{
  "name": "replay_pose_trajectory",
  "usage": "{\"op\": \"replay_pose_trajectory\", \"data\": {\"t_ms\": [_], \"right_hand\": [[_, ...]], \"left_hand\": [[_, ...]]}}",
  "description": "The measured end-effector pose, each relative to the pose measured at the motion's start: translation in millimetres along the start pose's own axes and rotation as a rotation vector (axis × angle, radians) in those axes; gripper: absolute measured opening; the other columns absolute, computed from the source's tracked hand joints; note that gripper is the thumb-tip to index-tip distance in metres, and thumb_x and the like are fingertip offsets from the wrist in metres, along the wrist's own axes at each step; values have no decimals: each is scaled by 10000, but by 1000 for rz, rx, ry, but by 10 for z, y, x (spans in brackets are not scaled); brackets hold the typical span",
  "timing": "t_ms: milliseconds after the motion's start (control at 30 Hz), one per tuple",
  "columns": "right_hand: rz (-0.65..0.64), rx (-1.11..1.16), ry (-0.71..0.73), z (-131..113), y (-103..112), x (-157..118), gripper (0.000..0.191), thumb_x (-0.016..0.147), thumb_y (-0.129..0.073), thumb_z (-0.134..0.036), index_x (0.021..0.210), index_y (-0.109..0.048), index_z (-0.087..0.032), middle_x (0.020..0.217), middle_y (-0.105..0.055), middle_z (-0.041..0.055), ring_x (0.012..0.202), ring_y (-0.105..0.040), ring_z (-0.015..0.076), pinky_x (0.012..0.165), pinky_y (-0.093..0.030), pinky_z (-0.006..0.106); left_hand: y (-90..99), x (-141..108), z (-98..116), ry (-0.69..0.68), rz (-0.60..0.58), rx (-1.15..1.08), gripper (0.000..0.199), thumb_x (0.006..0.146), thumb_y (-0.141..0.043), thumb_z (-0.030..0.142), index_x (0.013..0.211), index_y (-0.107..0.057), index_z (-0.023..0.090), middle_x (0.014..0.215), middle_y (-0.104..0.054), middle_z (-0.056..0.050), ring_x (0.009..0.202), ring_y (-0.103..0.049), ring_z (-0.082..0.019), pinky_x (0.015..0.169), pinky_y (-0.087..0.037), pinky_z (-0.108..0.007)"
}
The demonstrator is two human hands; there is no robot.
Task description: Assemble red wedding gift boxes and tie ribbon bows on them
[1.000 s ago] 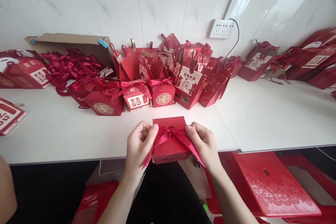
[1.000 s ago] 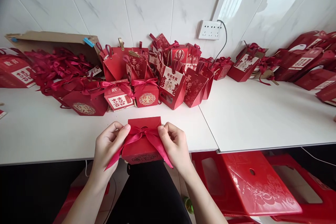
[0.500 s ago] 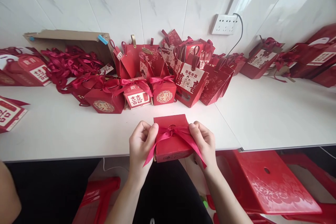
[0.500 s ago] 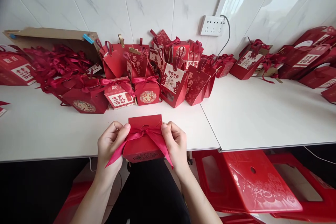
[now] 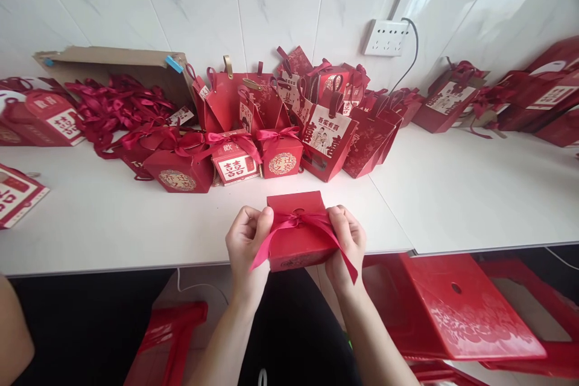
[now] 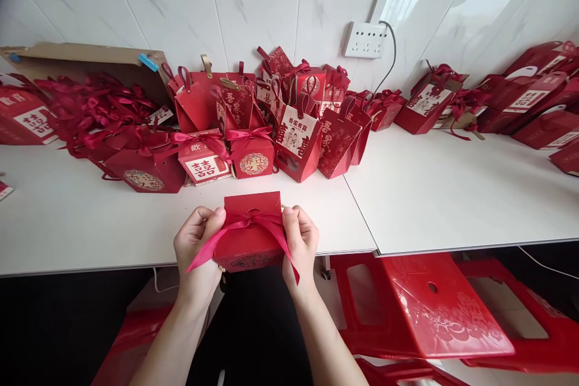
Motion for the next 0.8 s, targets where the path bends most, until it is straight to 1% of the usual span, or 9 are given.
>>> {"op": "replay_pose_trajectory", "data": {"t_ms": [233, 333, 400, 467, 500, 567, 667, 700, 800], "right_hand": [[-41, 31, -50, 70, -36, 39, 419, 817, -562, -468, 587, -346, -193, 576, -327, -46, 521, -290, 85, 502, -268, 222], [-84, -30, -30, -43, 79, 98, 415, 822, -503, -492, 575, -341, -200, 549, -316, -46, 498, -309, 95, 500, -297, 239], [-37, -39, 105, -299, 251, 76, 377, 839, -439, -483, 593, -399, -200, 559, -326, -38, 522, -368, 112, 545, -349, 261], [70, -84, 368, -706, 411, -90, 297, 863, -416, -394, 642, -466, -202, 604, -363, -19, 604, -439, 140, 625, -388, 296], [78, -151, 512, -911, 388, -228, 239, 869, -424, -334, 680, -493, -205, 634, -389, -8, 652, -463, 155, 658, -395, 314], [-103, -375, 778, -1194, 21, -554, 122, 859, -471, -263, 767, -534, -215, 695, -464, 15, 732, -498, 182, 699, -409, 345], [-512, -799, 1023, -1077, -733, -989, 117, 829, -565, -278, 921, -575, -205, 839, -582, 55, 865, -546, 212, 789, -426, 384], [-552, -925, 1074, -977, -879, -1051, 165, 829, -575, -285, 967, -579, -194, 902, -603, 70, 921, -549, 219, 833, -418, 393], [-465, -1200, 1123, -713, -1044, -996, 231, 860, -538, -216, 1087, -561, -183, 1035, -610, 94, 1036, -533, 221, 906, -379, 397]], "left_hand": [[-19, -26, 56, -63, 6, 51, 427, 774, -631, 413, 565, -346, 173, 498, -305, 69, 447, -283, -48, 415, -263, -157], [-1, -17, 72, -23, -54, 111, 370, 756, -635, 423, 607, -400, 180, 496, -375, 65, 442, -349, -60, 422, -305, -163], [57, 6, 171, -52, -80, 153, 284, 746, -641, 425, 740, -483, 189, 584, -488, 41, 511, -464, -91, 472, -384, -178], [174, 33, 424, -204, -22, 228, 261, 754, -639, 393, 895, -531, 202, 770, -570, 2, 690, -560, -124, 593, -461, -199], [203, 38, 577, -301, 3, 282, 244, 769, -626, 367, 937, -547, 208, 862, -580, -13, 790, -576, -135, 670, -478, -208], [92, 44, 826, -468, -62, 405, 173, 805, -587, 314, 946, -583, 213, 966, -585, -27, 921, -568, -151, 800, -473, -233], [-337, 27, 978, -634, -365, 570, 111, 837, -537, 253, 891, -622, 207, 999, -598, -33, 995, -560, -168, 916, -440, -280], [-459, 18, 985, -672, -452, 612, 114, 842, -527, 240, 870, -631, 204, 1010, -599, -34, 1008, -558, -169, 934, -432, -287], [-668, 56, 903, -679, -627, 668, 146, 854, -501, 230, 840, -644, 202, 1033, -610, -37, 1011, -569, -166, 943, -437, -294]]}}
Point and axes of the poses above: each hand's wrist, its own x-axis towards the middle knuckle, its own y-axis out of the back of the hand, z = x × y, the point moved 10 cm from there along x, towards the middle knuckle
